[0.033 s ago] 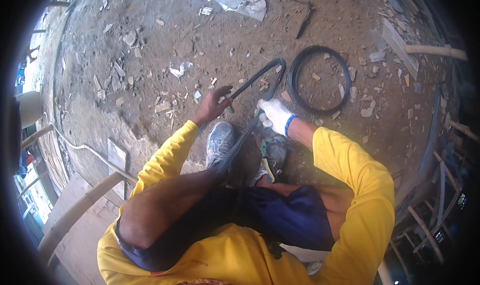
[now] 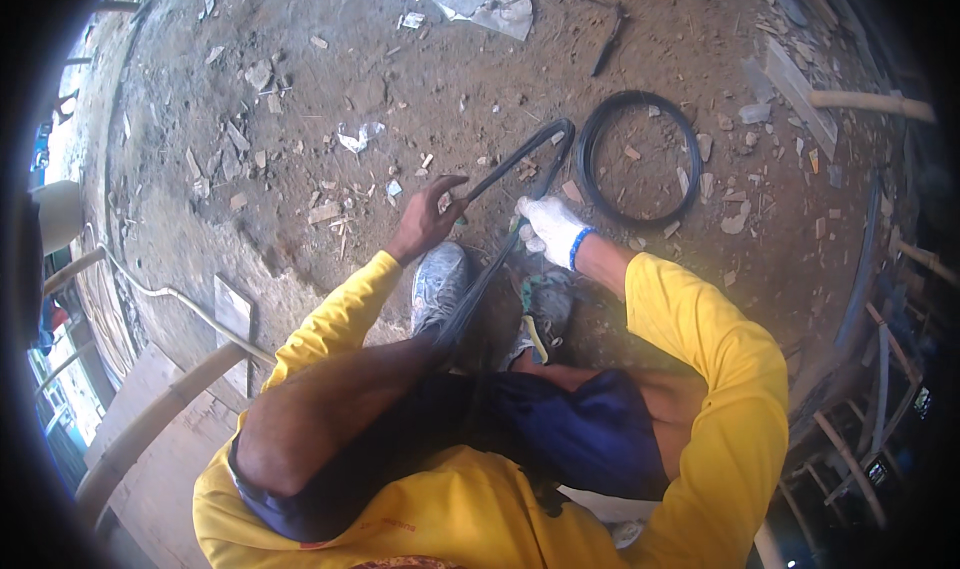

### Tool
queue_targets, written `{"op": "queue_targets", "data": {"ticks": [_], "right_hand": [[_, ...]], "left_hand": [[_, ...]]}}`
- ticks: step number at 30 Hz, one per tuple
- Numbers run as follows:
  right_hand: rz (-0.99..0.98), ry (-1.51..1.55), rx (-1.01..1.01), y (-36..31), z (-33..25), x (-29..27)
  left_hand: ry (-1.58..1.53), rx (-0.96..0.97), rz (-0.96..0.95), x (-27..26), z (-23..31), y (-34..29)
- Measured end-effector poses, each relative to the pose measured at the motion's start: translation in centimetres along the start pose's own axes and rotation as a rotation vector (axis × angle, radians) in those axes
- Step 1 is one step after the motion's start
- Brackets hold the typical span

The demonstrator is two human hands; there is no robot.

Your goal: The person sits on the ground and strips the outer insulation from a black cable using a knife. They pull the insulation off in sections and then coil the stripped cable on the floor.

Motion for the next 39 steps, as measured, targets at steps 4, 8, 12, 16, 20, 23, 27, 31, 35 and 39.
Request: {"op": "queue_targets", "data": {"ticks": [4,8,12,16,20,23,27,31,35,39], "right_hand": [[0.043,0.055,-0.009,1.2,-0.4,-1.4],[0.069,0.027,-0.021,0.7,-1.5,-1.9],[0.175,-0.058,0.067,-0.7,-1.4,-3.2],[0.017,-0.231,0.097,-1.7,-0.4,-4.0],[-0.207,-0.33,0.141,-2.0,1.5,-4.5],[-0.321,-0.277,0.093,-1.8,2.3,-3.8],[-0.281,-0.222,0.023,-1.7,2.6,-3.0],[-0.192,-0.271,0.041,-1.6,2.9,-2.9],[-0.178,-0.217,0.003,-1.3,3.4,-1.9],[-0.198,-0.236,-0.047,-1.7,4.0,-0.3]], "left_hand": [[-0.61,-0.242,-0.302,5.2,2.6,-5.8],[-1.196,-0.768,-0.577,8.8,3.0,-9.9],[-1.165,-0.826,-0.489,8.3,1.7,-10.1],[-1.237,-0.885,-0.48,8.6,1.8,-10.1],[-1.381,-0.878,-0.433,8.4,2.6,-9.8],[-1.384,-0.886,-0.431,8.1,2.7,-9.8],[-1.376,-0.899,-0.45,8.0,2.6,-9.8],[-1.384,-0.845,-0.499,8.0,2.9,-9.7],[-1.443,-0.813,-0.52,8.2,3.3,-9.7],[-1.443,-0.832,-0.524,8.4,3.6,-9.9]]}}
Point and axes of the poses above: each hand's wrist, its own y-axis towards the middle knuckle, its own x-axis out of the palm, z = x × y, the point moved 7 cm from there along y, towards the middle knuckle, and after that the axes turned 1 degree about y, right-handed, at the moved point
